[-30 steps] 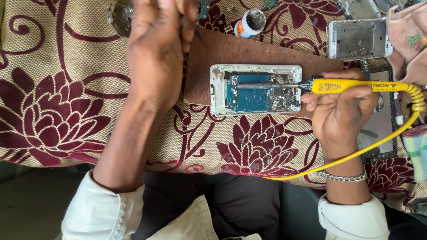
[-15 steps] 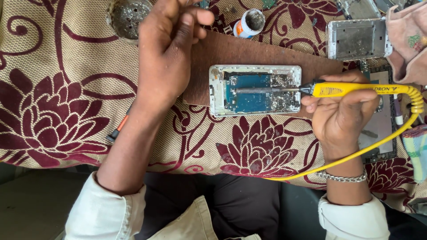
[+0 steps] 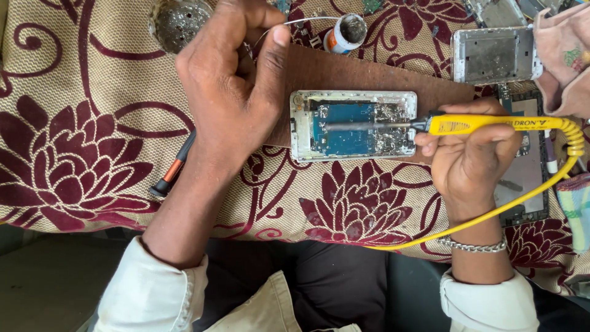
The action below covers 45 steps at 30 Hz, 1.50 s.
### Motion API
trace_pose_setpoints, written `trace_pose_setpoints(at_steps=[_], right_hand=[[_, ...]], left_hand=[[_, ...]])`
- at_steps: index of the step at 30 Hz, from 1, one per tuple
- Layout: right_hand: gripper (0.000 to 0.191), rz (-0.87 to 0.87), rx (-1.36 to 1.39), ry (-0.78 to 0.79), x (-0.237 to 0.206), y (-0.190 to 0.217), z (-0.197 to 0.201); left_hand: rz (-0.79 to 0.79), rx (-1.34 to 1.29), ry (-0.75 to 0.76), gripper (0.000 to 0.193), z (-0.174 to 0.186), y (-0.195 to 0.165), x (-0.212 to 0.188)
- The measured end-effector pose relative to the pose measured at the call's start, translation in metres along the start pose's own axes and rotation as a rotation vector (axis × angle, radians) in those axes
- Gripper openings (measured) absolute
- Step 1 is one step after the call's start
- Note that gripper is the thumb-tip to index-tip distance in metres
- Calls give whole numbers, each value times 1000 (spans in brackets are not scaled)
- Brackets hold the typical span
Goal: The person uses a soldering iron and solder wire to work on a small circuit board placed on a wooden board. They repeatedly apply heat and solder to specific points on the board while holding it steady with the other hand.
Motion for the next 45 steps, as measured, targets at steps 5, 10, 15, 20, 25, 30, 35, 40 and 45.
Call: trace_pose_setpoints(at_steps=[5,10,15,20,25,30,35,40,45], right_hand=[[60,24,-28,-24,1,-2,6],[57,3,31,-32,1,-4,6],[57,6,48,-29,1,-4,5],[56,12,26,-5,3,-5,4],[56,22,27,-23,2,-5,6],[57,23,26,3,3,-4,2],[57,23,-9,-19,4,-4,3],[58,18,-3,-3,3,-5,3],[60,17,-9,-13,2,-5,4]], left_hand=[[-19,53,-35,11,3,2,-5],[-91,13,-29,17,-1,5,-8],[-34,2,5,18,-6,11,-9],[-19,5,29,15,-6,10,-10],[-57,5,37,16,-6,10,-10],[-62,0,61,20,-7,12,-11],[-64,11,69,19,-7,13,-13],[-76,24,79,21,-9,12,-13],[-80,40,94,21,-10,11,-11]])
Point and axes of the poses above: each hand's wrist, its own x-axis towards the middle knuckle, its own z-axis out of the back of the hand, y = z × x, the point moved 7 cm from there along x, towards the middle knuckle
